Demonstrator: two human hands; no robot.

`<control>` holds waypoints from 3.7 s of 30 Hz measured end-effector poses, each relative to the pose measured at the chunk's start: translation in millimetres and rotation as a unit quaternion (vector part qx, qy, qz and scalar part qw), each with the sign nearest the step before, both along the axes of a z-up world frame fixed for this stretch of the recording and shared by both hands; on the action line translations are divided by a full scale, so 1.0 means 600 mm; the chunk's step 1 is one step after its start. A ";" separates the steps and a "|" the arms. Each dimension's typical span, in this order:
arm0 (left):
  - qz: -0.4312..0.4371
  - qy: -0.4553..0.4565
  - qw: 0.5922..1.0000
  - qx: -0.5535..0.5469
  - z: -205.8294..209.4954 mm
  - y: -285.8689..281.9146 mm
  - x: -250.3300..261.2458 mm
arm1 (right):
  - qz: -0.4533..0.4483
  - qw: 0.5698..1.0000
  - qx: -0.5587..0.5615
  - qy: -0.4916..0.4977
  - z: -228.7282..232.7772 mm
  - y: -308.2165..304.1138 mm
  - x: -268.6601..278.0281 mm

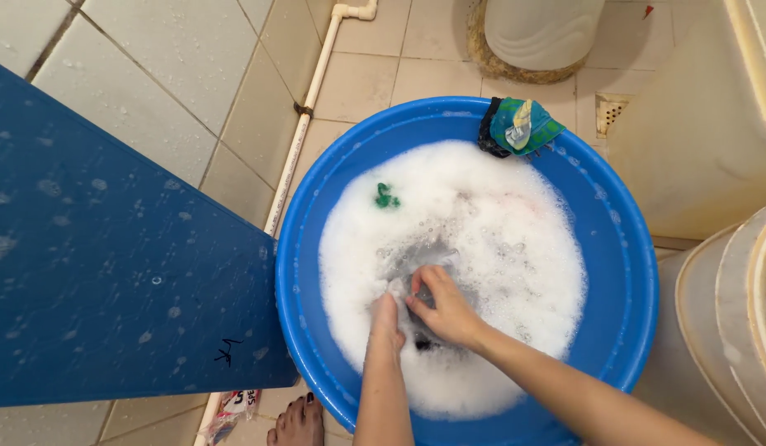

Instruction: The person hand-washes several small garments in a blue basin filled with soapy water. They scrub the items against a blue washboard, rinse them, and place the cleaned pieces into a white laundry basket.

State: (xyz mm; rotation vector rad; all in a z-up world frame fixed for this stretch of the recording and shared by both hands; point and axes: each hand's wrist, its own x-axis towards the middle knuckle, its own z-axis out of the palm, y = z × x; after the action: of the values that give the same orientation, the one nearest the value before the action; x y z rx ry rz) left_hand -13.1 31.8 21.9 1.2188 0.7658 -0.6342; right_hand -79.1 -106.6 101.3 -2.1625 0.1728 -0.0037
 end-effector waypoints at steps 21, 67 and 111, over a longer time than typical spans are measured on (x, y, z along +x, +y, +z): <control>-0.087 -0.161 0.981 0.067 0.010 -0.053 -0.015 | -0.157 0.805 0.527 0.221 -0.049 -0.104 0.014; -0.034 0.054 0.930 -0.361 -0.059 -0.086 -0.045 | 0.009 0.976 -0.021 -0.217 0.076 0.051 -0.018; -0.356 -0.345 0.741 0.453 0.067 -0.055 -0.012 | 0.053 0.905 -0.419 -0.053 -0.099 -0.192 0.028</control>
State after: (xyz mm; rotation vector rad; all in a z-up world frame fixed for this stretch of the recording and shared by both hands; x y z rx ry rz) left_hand -20.1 -1.1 61.9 2.5247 -0.1452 -0.3127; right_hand -62.0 -221.8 41.7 -3.0232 -0.0258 -0.1584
